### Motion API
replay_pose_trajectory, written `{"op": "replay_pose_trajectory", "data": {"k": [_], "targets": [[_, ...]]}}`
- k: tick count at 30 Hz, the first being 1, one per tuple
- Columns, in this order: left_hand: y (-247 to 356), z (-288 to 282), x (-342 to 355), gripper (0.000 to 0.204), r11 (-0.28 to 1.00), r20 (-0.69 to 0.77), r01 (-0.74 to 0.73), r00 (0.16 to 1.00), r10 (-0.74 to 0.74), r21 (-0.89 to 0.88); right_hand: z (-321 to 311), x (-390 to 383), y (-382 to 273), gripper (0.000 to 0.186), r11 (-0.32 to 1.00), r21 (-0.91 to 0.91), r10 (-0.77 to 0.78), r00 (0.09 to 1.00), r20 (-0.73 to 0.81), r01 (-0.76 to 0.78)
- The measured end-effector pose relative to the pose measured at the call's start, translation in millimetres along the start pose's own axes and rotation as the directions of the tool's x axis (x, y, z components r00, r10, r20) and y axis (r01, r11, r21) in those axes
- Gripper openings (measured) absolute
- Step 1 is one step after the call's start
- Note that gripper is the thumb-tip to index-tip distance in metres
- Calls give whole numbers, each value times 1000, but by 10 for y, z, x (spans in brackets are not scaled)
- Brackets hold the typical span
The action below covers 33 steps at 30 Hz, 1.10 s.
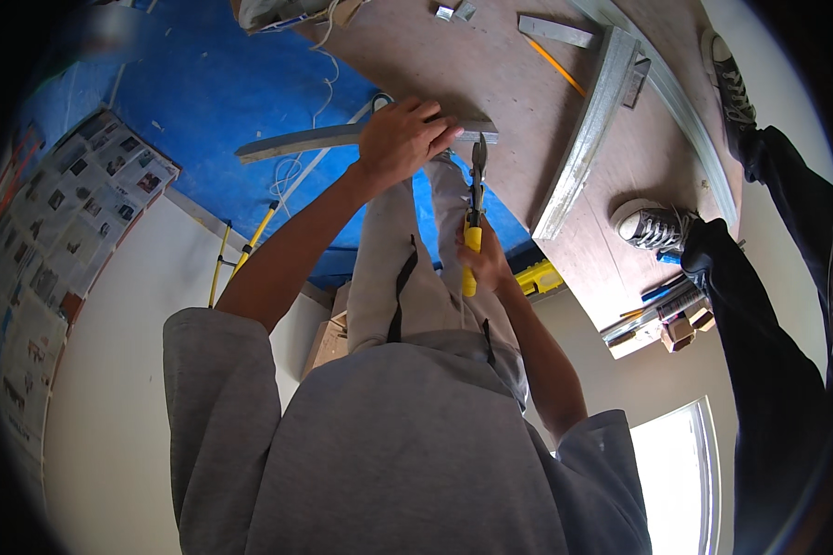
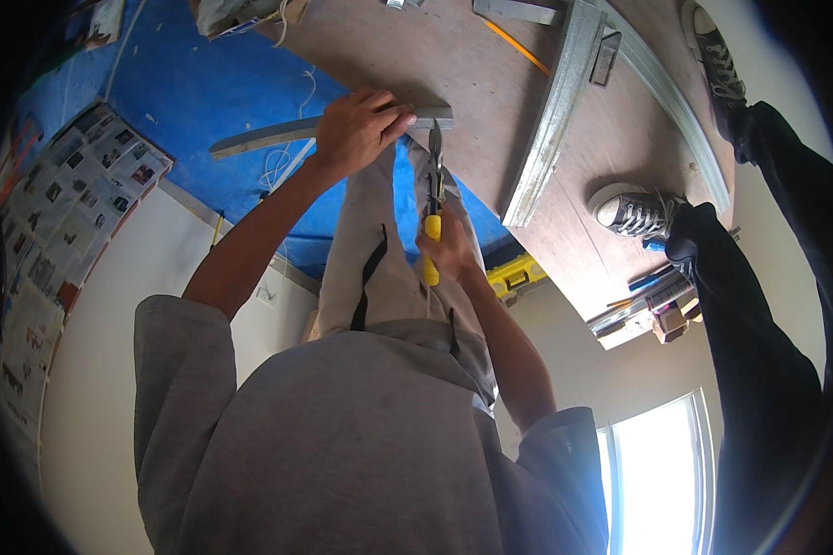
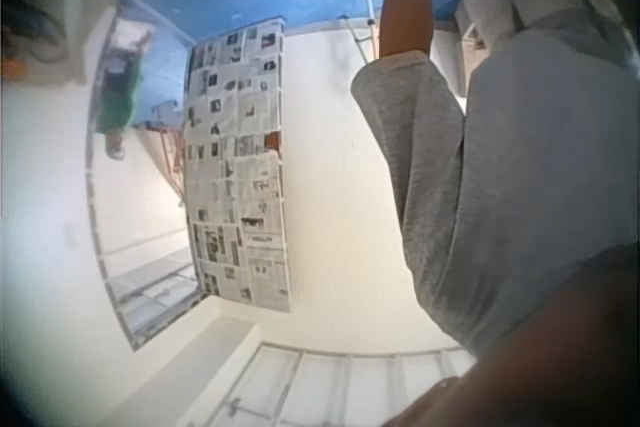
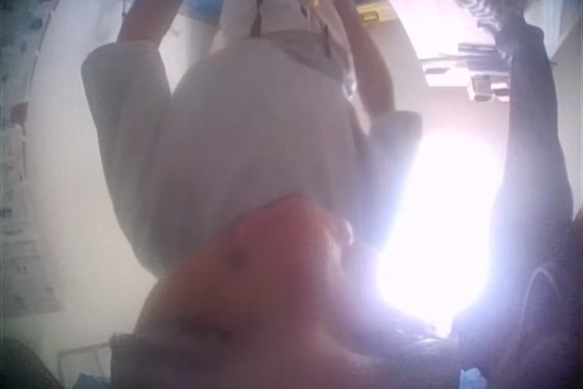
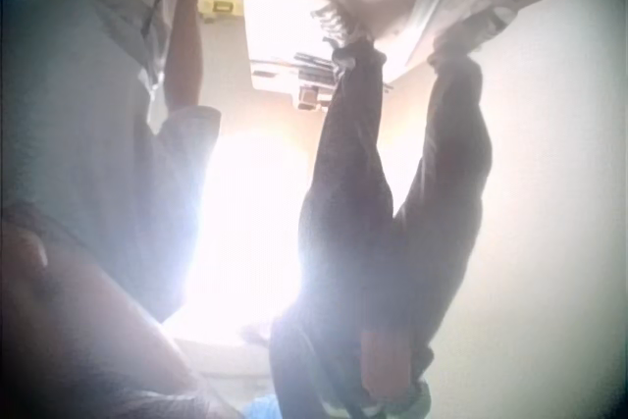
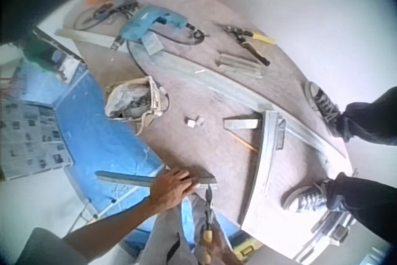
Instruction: The person uses tin snips to cut a long metal profile into shorter pieces. They repeatedly position the profile, cut it, and hand the cut piece to a coworker. The process continues with multiple cuts and handoffs throughout the clip.
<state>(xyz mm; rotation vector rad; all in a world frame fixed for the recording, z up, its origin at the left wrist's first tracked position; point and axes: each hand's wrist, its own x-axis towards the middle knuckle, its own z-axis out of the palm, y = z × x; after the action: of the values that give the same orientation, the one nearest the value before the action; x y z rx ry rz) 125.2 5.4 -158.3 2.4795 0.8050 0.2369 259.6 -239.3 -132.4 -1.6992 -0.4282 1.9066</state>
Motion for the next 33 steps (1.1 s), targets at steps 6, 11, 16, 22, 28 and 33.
{"op": "replay_pose_trajectory", "data": {"k": [6,11,16,22,28,33], "targets": [[14,10,-5,21,999,-2,10,1000,-10,38,-40,26,-9,39,997,-58,-61,997,-39,59],[43,12,-32,28,998,-31,44,999,-45,-40,-71,6,32,45,982,-183,-53,995,-80,38],[60,-43,-60,34,996,-27,57,998,-59,-71,-145,31,37,47,965,-245,-109,992,-69,89],[131,-117,-45,31,993,21,104,994,-103,-55,-179,34,-32,48,950,-286,-147,988,-42,129],[403,-25,-64,29,918,105,395,915,-388,-47,-200,3,6,55,942,-331,-72,996,-53,51],[468,42,-118,28,911,-32,375,922,-385,-173,-238,104,132,56,944,-316,-116,992,-57,93]]}}
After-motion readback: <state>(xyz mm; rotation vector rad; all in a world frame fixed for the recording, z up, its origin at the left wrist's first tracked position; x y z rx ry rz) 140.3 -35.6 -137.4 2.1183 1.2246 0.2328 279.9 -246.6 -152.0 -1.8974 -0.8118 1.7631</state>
